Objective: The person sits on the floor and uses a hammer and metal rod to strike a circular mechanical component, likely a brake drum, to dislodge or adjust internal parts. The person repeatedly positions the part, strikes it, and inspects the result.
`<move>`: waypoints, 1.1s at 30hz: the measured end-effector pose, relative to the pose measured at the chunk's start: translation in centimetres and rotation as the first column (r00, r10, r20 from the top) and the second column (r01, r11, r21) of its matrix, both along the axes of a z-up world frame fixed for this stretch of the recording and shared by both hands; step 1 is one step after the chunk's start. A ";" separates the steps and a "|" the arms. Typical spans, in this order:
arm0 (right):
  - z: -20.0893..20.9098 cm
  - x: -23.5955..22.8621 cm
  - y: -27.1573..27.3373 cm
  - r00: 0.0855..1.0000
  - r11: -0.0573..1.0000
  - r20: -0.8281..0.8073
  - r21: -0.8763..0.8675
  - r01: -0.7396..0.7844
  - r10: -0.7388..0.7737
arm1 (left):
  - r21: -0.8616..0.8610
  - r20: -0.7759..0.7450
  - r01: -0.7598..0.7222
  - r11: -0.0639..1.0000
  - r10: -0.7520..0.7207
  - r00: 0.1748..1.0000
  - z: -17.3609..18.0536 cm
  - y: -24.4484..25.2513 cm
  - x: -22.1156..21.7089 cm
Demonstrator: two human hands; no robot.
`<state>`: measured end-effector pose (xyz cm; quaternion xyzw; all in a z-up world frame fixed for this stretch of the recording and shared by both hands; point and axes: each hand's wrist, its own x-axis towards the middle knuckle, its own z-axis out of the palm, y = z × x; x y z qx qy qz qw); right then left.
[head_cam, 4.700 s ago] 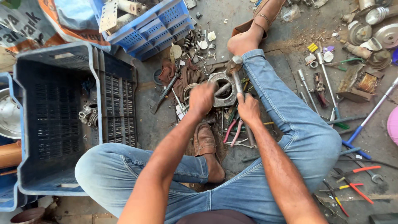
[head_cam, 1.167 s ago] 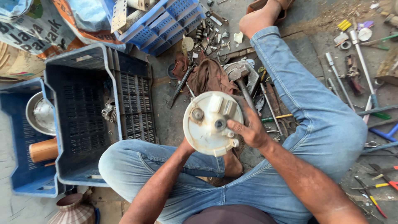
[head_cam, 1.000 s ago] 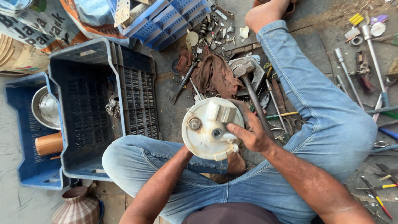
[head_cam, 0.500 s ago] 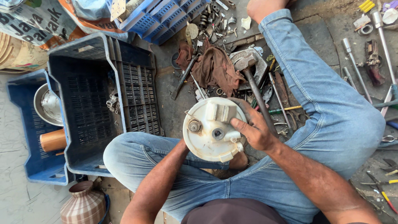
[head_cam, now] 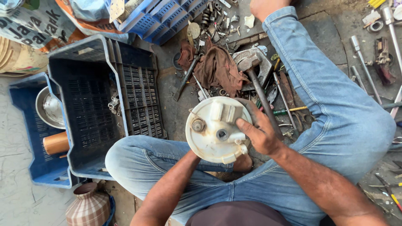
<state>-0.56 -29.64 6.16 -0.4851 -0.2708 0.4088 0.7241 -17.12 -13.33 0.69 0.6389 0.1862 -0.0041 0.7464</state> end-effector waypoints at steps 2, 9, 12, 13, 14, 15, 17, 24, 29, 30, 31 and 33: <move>-0.3 0.3 -0.1 0.998 0.999 -0.046 0.027 -0.034 0.036 | 0.008 -0.001 -0.008 1.000 0.008 1.000 -0.2 0.4 -0.5; -0.8 1.3 0.0 0.986 1.000 -0.164 -0.001 0.000 0.000 | 0.034 -0.029 -0.040 0.999 0.041 0.999 -1.7 0.9 -3.1; -1.0 1.2 0.1 0.988 1.000 -0.155 -0.007 0.008 -0.009 | 0.024 -0.035 -0.059 0.998 0.059 0.998 -2.0 1.1 -4.5; -0.9 1.3 0.2 0.991 1.000 -0.136 -0.003 0.010 -0.010 | 0.021 -0.029 -0.065 0.998 0.066 0.997 -2.0 1.4 -4.7; -0.9 1.4 0.2 0.993 1.000 -0.118 0.003 0.013 -0.013 | -0.029 -0.032 -0.090 0.996 0.089 0.996 -1.9 1.5 -4.8; -0.9 1.4 0.3 0.991 1.000 -0.134 0.012 0.006 -0.004 | -0.028 -0.044 -0.104 0.994 0.103 0.994 -1.9 1.6 -4.7; -0.9 1.4 0.2 0.985 1.000 -0.172 0.027 -0.011 0.016 | -0.022 -0.051 -0.095 0.995 0.094 0.994 -1.9 1.5 -4.8; -0.8 1.5 0.7 0.978 0.996 -0.202 -0.060 -0.061 0.047 | -0.024 -0.059 -0.077 0.997 0.076 0.995 -1.3 0.6 -4.2; -0.5 1.7 0.6 0.996 0.995 -0.082 -0.098 -0.034 0.026 | -0.011 -0.046 -0.017 1.000 0.017 0.999 -0.5 -0.7 -2.9; -0.5 1.8 0.5 0.998 0.994 -0.063 -0.105 -0.027 0.020 | -0.012 -0.046 -0.007 1.000 0.007 0.999 -0.4 -0.9 -2.5; -0.4 1.8 0.3 0.999 0.994 -0.044 -0.111 -0.019 0.014 | -0.008 -0.047 0.003 1.000 -0.003 0.999 -0.3 -1.0 -2.2; -0.4 1.8 0.2 0.999 0.995 -0.038 -0.101 -0.010 0.006 | 0.004 -0.042 0.011 1.000 -0.011 0.999 -0.2 -0.9 -1.5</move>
